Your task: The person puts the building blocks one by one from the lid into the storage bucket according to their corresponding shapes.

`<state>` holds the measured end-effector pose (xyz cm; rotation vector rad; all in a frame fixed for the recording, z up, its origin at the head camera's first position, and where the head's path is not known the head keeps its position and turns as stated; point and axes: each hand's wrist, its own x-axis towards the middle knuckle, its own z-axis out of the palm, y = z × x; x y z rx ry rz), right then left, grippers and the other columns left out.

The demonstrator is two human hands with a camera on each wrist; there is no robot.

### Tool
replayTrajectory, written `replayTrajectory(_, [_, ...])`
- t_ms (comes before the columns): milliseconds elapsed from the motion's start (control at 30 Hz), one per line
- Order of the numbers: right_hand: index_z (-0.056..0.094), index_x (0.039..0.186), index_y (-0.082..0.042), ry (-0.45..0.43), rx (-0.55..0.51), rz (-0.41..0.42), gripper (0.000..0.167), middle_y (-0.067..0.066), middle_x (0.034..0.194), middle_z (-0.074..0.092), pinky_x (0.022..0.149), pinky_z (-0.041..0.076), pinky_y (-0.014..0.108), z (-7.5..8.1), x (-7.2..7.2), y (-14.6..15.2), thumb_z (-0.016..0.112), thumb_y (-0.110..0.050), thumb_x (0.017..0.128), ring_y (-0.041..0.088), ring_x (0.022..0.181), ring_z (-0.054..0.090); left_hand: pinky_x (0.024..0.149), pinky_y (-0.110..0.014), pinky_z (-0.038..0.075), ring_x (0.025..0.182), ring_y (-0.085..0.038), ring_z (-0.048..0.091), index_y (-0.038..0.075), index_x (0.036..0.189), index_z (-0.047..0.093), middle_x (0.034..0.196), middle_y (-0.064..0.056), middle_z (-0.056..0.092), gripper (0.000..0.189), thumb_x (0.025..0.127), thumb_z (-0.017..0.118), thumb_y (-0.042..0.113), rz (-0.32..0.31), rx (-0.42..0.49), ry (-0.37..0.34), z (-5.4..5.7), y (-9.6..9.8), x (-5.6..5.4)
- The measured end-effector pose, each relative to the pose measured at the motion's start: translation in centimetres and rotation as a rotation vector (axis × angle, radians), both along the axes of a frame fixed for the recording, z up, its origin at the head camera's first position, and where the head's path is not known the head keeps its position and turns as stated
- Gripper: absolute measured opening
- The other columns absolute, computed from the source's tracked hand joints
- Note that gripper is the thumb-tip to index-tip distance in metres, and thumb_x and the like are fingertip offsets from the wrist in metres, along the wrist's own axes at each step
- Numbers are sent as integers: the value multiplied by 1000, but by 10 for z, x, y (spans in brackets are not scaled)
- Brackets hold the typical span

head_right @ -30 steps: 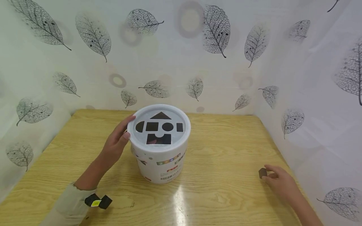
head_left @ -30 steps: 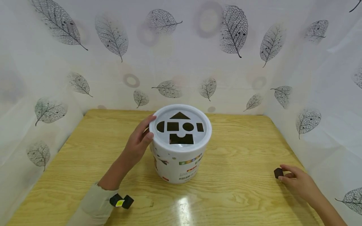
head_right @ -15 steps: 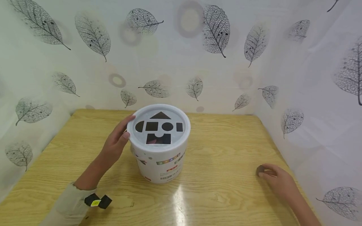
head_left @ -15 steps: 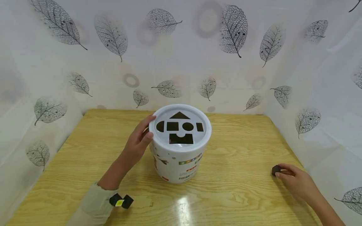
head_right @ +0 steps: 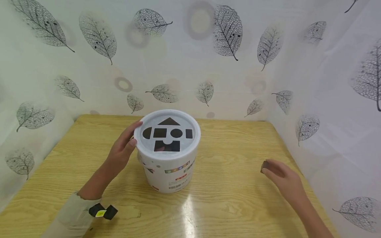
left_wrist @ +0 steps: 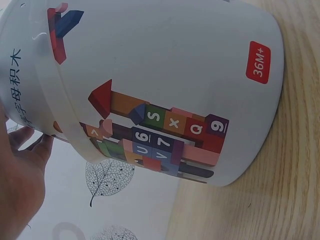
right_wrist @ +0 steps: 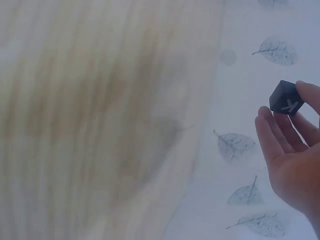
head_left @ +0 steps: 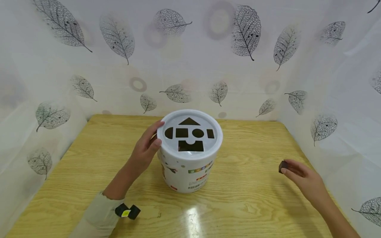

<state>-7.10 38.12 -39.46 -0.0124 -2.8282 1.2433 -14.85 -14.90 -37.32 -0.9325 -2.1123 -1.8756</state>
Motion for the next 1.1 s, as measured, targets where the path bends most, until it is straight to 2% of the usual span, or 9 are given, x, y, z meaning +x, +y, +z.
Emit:
replayTrajectory(133, [49, 147, -6, 54, -16, 26, 53, -29, 119, 59, 81, 51, 6, 9, -3, -15, 63, -28, 101, -18, 104, 58, 112, -23, 43, 145, -37, 38, 14, 158, 31, 161, -11, 31, 52, 108, 45, 18, -7, 11, 2, 0, 0, 0])
replayTrajectory(267, [50, 147, -9, 72, -30, 61, 51, -24, 123, 60, 83, 51, 6, 20, -7, -29, 62, -28, 101, -15, 106, 59, 112, -23, 43, 144, -41, 37, 14, 158, 31, 161, -11, 31, 52, 108, 45, 19, -10, 19, 0, -1, 0, -1])
replayTrajectory(467, [51, 147, -12, 103, -58, 104, 50, -19, 125, 61, 84, 53, 9, 38, -16, -50, 63, -26, 101, -13, 109, 60, 112, -24, 43, 144, -27, 42, 15, 158, 31, 161, -10, 32, 52, 108, 46, 21, -1, 11, 8, -3, 0, -2])
replayTrajectory(533, [50, 147, -11, 118, -74, 126, 50, -18, 126, 61, 84, 54, 10, 44, -18, -59, 63, -23, 101, -12, 110, 60, 111, -24, 44, 144, -24, 42, 16, 158, 32, 161, -10, 32, 52, 108, 46, 22, 0, 8, 11, -3, 0, -2])
replayTrajectory(633, [52, 146, -10, 137, -130, 150, 48, -15, 126, 62, 85, 55, 12, 54, -23, -72, 63, -19, 101, -8, 110, 62, 110, -24, 45, 144, -28, 42, 16, 158, 31, 160, -10, 32, 53, 108, 46, 25, -4, 10, 12, -3, -1, -3])
replayTrajectory(767, [54, 143, -7, 168, -179, 190, 45, -12, 125, 62, 85, 57, 14, 68, -30, -91, 64, -15, 100, -4, 109, 64, 109, -24, 47, 143, -27, 43, 16, 158, 32, 160, -10, 33, 53, 108, 47, 27, -8, 15, 11, -3, -1, -3])
replayTrajectory(900, [57, 141, -7, 208, -192, 231, 44, -12, 124, 64, 84, 58, 16, 78, -39, -110, 66, -13, 98, -2, 108, 66, 109, -24, 47, 143, -28, 43, 16, 158, 32, 160, -10, 33, 53, 108, 47, 27, -2, 14, 12, -3, -2, -2])
replayTrajectory(1100, [59, 138, -5, 178, -258, 285, 43, -6, 123, 66, 84, 59, 20, 90, -47, -140, 68, -14, 97, 4, 106, 69, 111, -24, 45, 144, -33, 41, 16, 158, 33, 161, -10, 33, 53, 108, 47, 25, 10, 3, 14, -2, -2, -2])
